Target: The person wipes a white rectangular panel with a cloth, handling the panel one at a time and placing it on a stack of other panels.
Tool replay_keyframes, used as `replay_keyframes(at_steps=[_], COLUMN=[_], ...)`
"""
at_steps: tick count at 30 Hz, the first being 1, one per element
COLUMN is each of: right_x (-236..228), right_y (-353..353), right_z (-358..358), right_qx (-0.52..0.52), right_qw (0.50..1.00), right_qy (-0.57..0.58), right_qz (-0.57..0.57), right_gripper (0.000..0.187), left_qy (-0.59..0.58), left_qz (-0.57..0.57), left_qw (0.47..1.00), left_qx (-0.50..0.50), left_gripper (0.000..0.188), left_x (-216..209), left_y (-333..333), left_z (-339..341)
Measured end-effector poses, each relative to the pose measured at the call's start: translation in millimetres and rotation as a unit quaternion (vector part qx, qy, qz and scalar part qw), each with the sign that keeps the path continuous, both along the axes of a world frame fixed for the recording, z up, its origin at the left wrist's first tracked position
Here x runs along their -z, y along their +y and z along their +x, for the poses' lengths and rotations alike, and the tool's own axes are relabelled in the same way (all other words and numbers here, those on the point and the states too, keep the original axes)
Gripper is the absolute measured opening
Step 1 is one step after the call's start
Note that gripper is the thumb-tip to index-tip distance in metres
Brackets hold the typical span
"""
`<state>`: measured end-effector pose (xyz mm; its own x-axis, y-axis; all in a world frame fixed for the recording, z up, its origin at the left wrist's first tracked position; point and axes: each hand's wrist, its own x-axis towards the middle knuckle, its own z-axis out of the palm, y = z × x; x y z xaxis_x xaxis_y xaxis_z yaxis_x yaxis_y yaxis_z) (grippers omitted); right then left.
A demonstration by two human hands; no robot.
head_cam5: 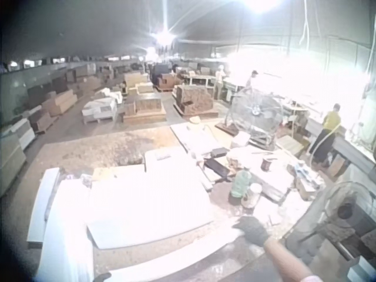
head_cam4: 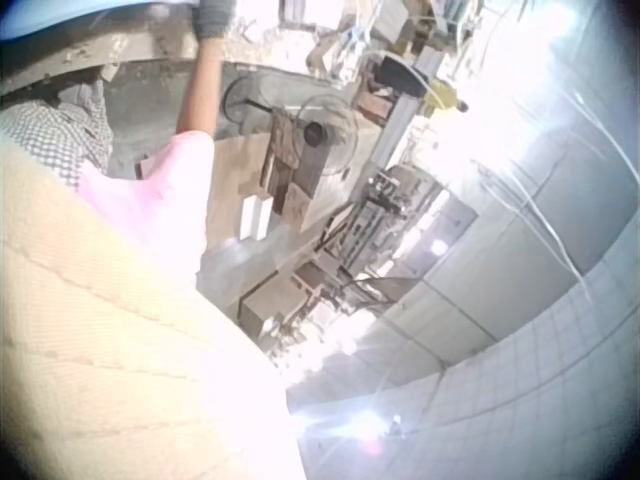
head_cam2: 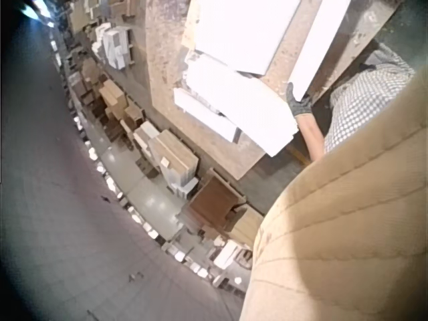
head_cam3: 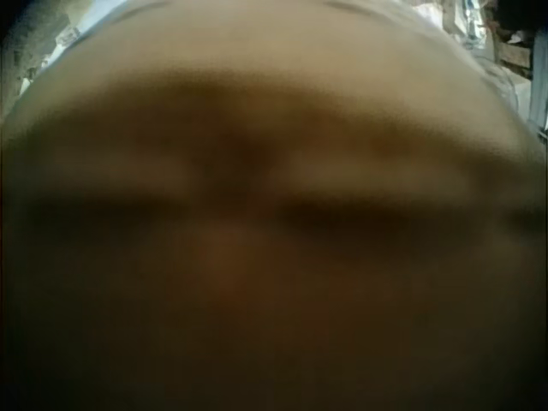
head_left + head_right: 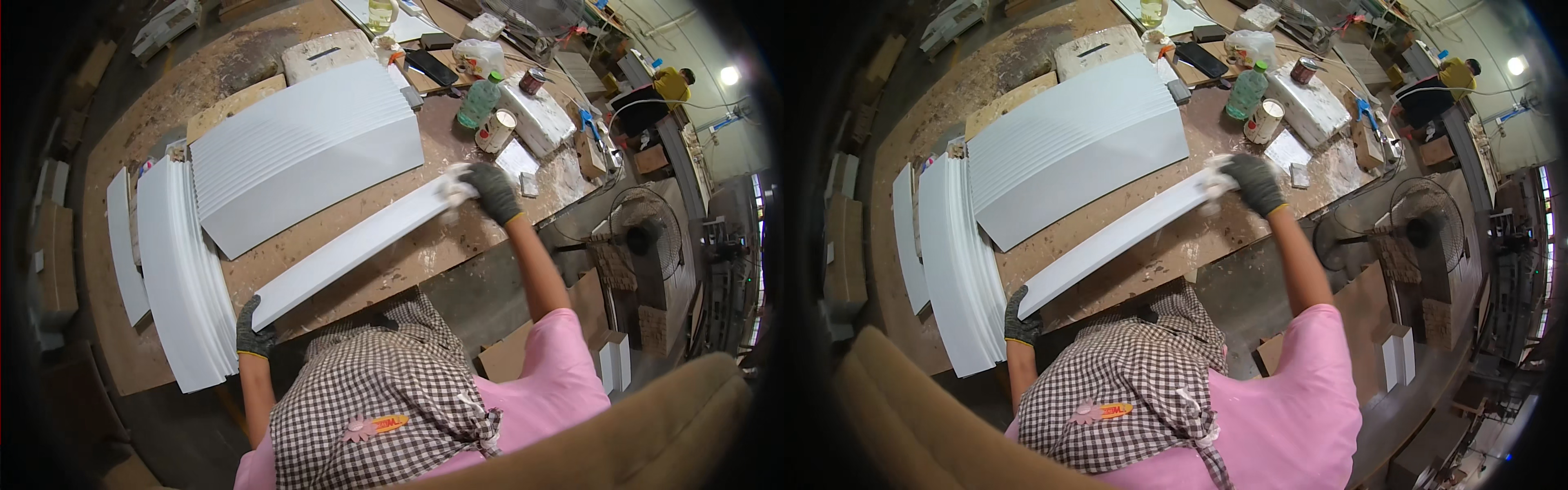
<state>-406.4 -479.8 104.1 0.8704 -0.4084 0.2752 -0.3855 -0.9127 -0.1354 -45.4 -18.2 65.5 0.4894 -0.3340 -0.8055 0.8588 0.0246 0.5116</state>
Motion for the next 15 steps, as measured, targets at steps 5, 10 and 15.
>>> replay_keyframes(at_steps=[5,10,15], right_x=[62,66,48], right_y=[-3,66,25], right_z=[-65,-4,-58], right_qx=[0.260,0.276,0.230], right_qw=[0.841,0.777,0.613], right_qy=[-0.321,-0.295,-0.606], right_qz=[0.350,0.482,0.451], right_gripper=[0.037,0.053,0.052], left_qy=[-0.032,-0.164,-0.197], left_qz=[-0.090,-0.148,-0.150], left_qw=[0.992,0.969,0.967], left_qx=[0.086,0.114,0.050], left_gripper=[0.044,0.049,0.045], left_x=[-22,-68,-88], left_y=[-10,5,24], left_z=[-2,-48,-45])
